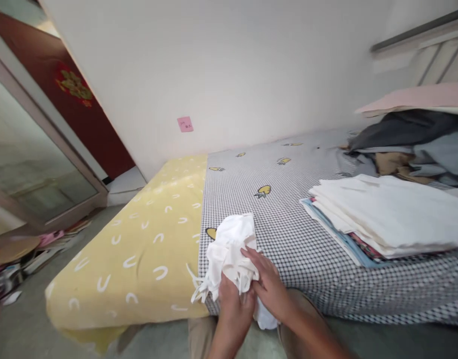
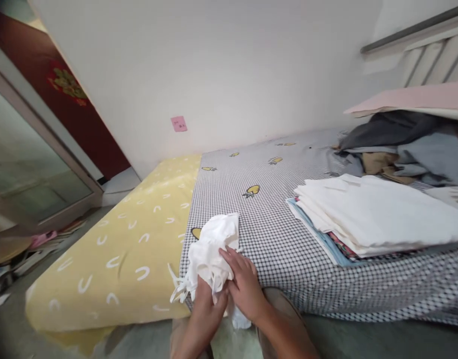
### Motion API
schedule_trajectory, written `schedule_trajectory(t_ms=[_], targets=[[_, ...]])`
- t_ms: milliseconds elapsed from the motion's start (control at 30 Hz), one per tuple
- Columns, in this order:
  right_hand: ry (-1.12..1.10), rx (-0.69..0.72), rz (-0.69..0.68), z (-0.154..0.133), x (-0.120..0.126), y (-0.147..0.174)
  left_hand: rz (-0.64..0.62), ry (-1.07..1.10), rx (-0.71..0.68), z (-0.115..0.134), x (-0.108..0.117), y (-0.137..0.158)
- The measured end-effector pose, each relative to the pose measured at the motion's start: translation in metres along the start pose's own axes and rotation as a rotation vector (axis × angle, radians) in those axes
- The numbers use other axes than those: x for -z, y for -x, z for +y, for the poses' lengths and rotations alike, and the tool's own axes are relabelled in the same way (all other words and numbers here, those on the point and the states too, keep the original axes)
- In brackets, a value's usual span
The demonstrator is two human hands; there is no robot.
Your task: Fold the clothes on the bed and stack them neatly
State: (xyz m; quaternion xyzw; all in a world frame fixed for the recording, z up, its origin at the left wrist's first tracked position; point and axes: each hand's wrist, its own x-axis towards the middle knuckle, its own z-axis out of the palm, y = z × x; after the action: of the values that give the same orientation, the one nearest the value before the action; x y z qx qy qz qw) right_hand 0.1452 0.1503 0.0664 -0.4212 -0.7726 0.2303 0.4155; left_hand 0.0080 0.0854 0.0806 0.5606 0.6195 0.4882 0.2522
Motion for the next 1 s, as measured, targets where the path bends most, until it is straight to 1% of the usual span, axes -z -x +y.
schedule_trajectory(t_ms=[33, 100, 200, 267, 333, 400, 433, 500, 567, 633, 667, 733, 833, 900, 1000], targets=[[0.014, 0.001, -0.009, -0.004, -0.006, 0.006, 0.024, 0.099, 0.061, 0.000, 0.001, 0.012], [0.045, -0.006, -0.029, -0.010, -0.014, 0.015, 0.114, 0.257, 0.195, -0.001, -0.001, 0.036], [0.077, 0.021, -0.061, -0.023, -0.013, 0.025, 0.245, 0.489, 0.369, -0.003, -0.008, 0.059], [0.070, 0.058, -0.114, -0.037, -0.004, 0.032, 0.301, 0.751, 0.452, -0.001, -0.011, 0.063], [0.027, 0.083, -0.201, -0.052, 0.009, 0.040, 0.327, 0.992, 0.490, 0.006, -0.009, 0.061], [-0.058, 0.058, -0.284, -0.061, 0.022, 0.047, 0.345, 1.126, 0.506, 0.015, -0.002, 0.057], [-0.113, 0.020, -0.305, -0.062, 0.027, 0.050, 0.355, 1.165, 0.512, 0.020, 0.002, 0.055], [-0.236, -0.103, -0.285, -0.058, 0.035, 0.054, 0.387, 1.238, 0.527, 0.029, 0.012, 0.054], [-0.353, -0.286, -0.203, -0.048, 0.040, 0.057, 0.428, 1.321, 0.553, 0.032, 0.020, 0.057], [-0.446, -0.467, -0.104, -0.038, 0.041, 0.060, 0.457, 1.405, 0.584, 0.028, 0.025, 0.063], [-0.479, -0.540, -0.063, -0.035, 0.042, 0.060, 0.450, 1.460, 0.598, 0.023, 0.027, 0.067], [-0.525, -0.619, -0.006, -0.031, 0.042, 0.061, 0.360, 1.590, 0.603, 0.011, 0.030, 0.076], [-0.557, -0.628, 0.006, -0.035, 0.041, 0.062, 0.153, 1.763, 0.560, -0.006, 0.033, 0.091], [-0.546, -0.611, -0.012, -0.040, 0.039, 0.064, 0.093, 1.783, 0.526, -0.009, 0.036, 0.099], [-0.489, -0.562, -0.061, -0.048, 0.036, 0.066, 0.108, 1.666, 0.520, -0.001, 0.039, 0.108]])
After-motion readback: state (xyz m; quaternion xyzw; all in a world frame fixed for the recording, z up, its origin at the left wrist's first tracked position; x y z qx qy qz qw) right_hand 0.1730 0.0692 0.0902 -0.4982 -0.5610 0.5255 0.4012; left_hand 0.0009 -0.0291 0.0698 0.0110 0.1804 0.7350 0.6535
